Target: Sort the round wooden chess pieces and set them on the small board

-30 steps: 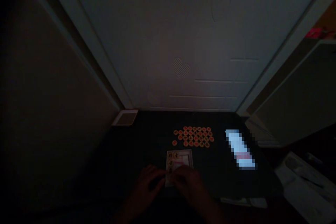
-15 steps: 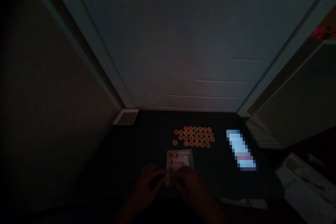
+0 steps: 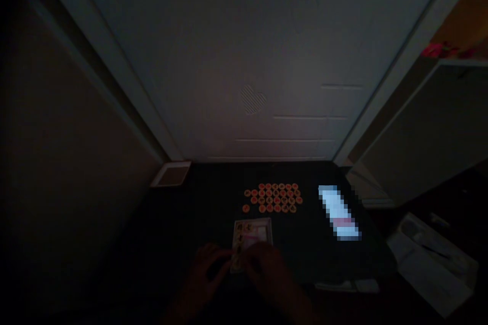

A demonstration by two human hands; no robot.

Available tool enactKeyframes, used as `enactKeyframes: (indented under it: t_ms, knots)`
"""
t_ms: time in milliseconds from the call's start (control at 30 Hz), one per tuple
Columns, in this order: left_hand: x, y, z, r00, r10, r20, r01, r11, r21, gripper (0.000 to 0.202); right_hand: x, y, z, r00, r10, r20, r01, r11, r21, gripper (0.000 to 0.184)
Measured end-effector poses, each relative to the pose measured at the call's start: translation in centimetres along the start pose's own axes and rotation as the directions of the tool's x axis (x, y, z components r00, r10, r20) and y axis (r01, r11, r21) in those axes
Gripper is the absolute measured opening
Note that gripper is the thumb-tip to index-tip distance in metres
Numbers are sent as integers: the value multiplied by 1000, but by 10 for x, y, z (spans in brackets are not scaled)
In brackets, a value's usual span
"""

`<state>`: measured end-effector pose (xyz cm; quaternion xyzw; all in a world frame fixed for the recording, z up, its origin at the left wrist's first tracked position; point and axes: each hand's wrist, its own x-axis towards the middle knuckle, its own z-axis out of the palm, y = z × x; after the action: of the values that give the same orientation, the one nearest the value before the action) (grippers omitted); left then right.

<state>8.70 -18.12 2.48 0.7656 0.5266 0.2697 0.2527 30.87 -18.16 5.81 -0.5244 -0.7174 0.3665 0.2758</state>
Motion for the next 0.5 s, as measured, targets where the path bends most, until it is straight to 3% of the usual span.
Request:
enactKeyframes:
  t_ms: [100,267,367,500]
  knots:
    - [-1,-1,0,1000,-25,-6,26,1000,5,20,-3,12,-10,988,-29,-151,32,999,20,20]
    - [7,5,2,992,-120,-27,120,993,-3,24,-10,39,-21,900,74,-430,-70,997,26,26]
    - [16,12,3,986,-160,-39,161,986,33,26,-15,49,-17,875,138,-463,-126,990,58,32]
    - [20,20,2,989,-149,19,148,986,77,36,-18,56,-9,886,170,-432,-142,985,98,30]
